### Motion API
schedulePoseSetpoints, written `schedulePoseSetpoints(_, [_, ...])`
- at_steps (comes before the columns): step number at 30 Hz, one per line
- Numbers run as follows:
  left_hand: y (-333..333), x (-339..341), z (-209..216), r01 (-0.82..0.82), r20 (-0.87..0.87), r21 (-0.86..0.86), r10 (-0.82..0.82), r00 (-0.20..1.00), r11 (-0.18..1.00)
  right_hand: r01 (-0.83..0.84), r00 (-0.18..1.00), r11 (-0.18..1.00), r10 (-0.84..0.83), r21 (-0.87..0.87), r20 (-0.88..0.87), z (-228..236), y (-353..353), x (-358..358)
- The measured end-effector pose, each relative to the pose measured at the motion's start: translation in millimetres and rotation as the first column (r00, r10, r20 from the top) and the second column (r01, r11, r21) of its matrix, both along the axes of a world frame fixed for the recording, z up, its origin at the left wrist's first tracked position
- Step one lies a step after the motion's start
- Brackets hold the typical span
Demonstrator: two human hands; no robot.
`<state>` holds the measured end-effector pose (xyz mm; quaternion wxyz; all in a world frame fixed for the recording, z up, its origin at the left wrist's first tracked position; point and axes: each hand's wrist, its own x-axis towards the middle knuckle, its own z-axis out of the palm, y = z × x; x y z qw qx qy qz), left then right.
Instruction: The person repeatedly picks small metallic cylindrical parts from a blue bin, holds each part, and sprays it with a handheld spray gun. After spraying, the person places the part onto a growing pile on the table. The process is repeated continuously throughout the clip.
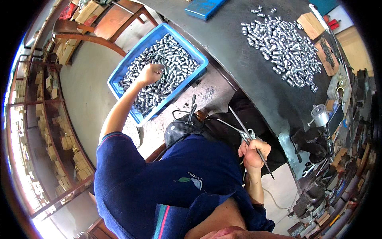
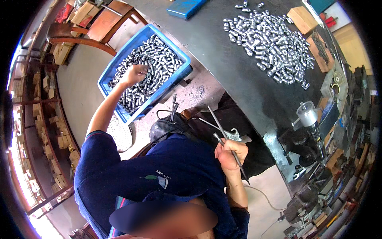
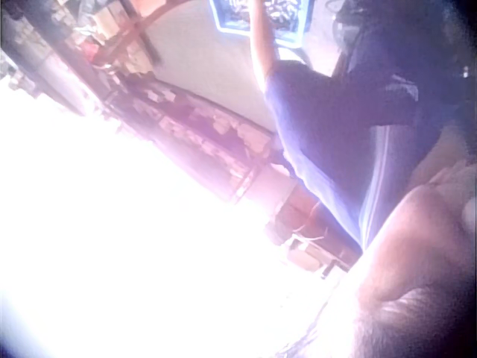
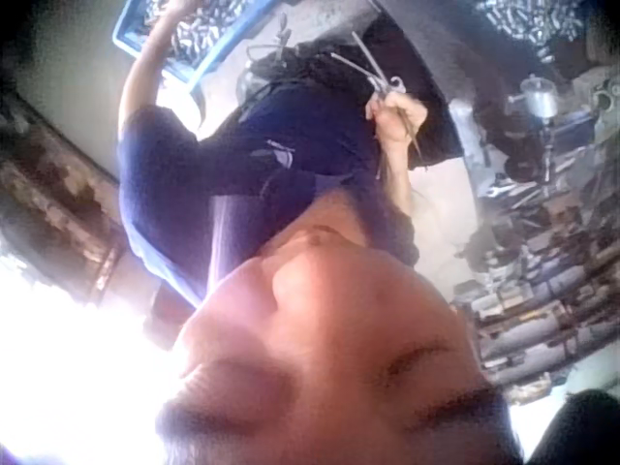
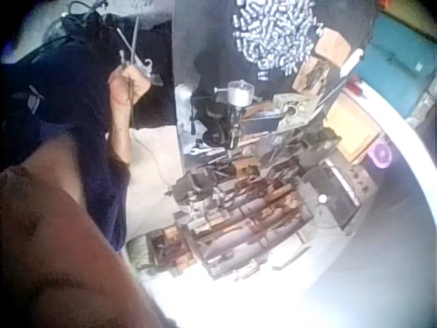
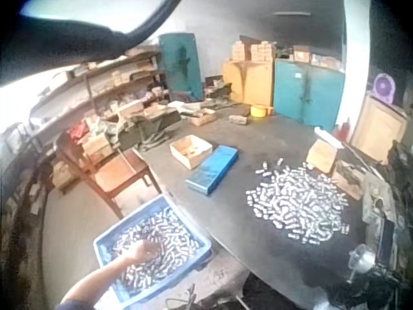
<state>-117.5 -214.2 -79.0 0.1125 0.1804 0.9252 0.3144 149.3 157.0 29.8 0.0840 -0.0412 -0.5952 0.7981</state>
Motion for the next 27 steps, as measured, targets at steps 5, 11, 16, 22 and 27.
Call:
schedulePoseSetpoints(5, [-20,7,-28,0.017,-0.038,-0.347,-0.032,0.999,0.938,-0.015,1.000,1.000,0.015,0.000,0.019,6,-2,-3])
schedulePoseSetpoints(11, [-23,13,-8,-0.076,-0.072,-0.511,0.045,0.996,0.856,-0.010,0.999,1.000,0.011,-0.010,0.030,7,0,2])
schedulePoseSetpoints(16, [-28,41,-17,-0.045,-0.062,-0.618,0.008,0.998,0.785,-0.065,0.997,0.995,0.067,-0.077,0.022,4,-1,-2])
schedulePoseSetpoints(22, [-19,27,-32,-0.003,-0.047,-0.673,-0.039,0.998,0.740,-0.028,0.998,0.998,0.031,-0.057,0.048,0,-1,2])
schedulePoseSetpoints(27, [-20,29,-21,-0.052,-0.113,-0.542,-0.011,0.994,0.839,0.014,0.996,0.998,-0.008,-0.068,0.086,-2,2,7])
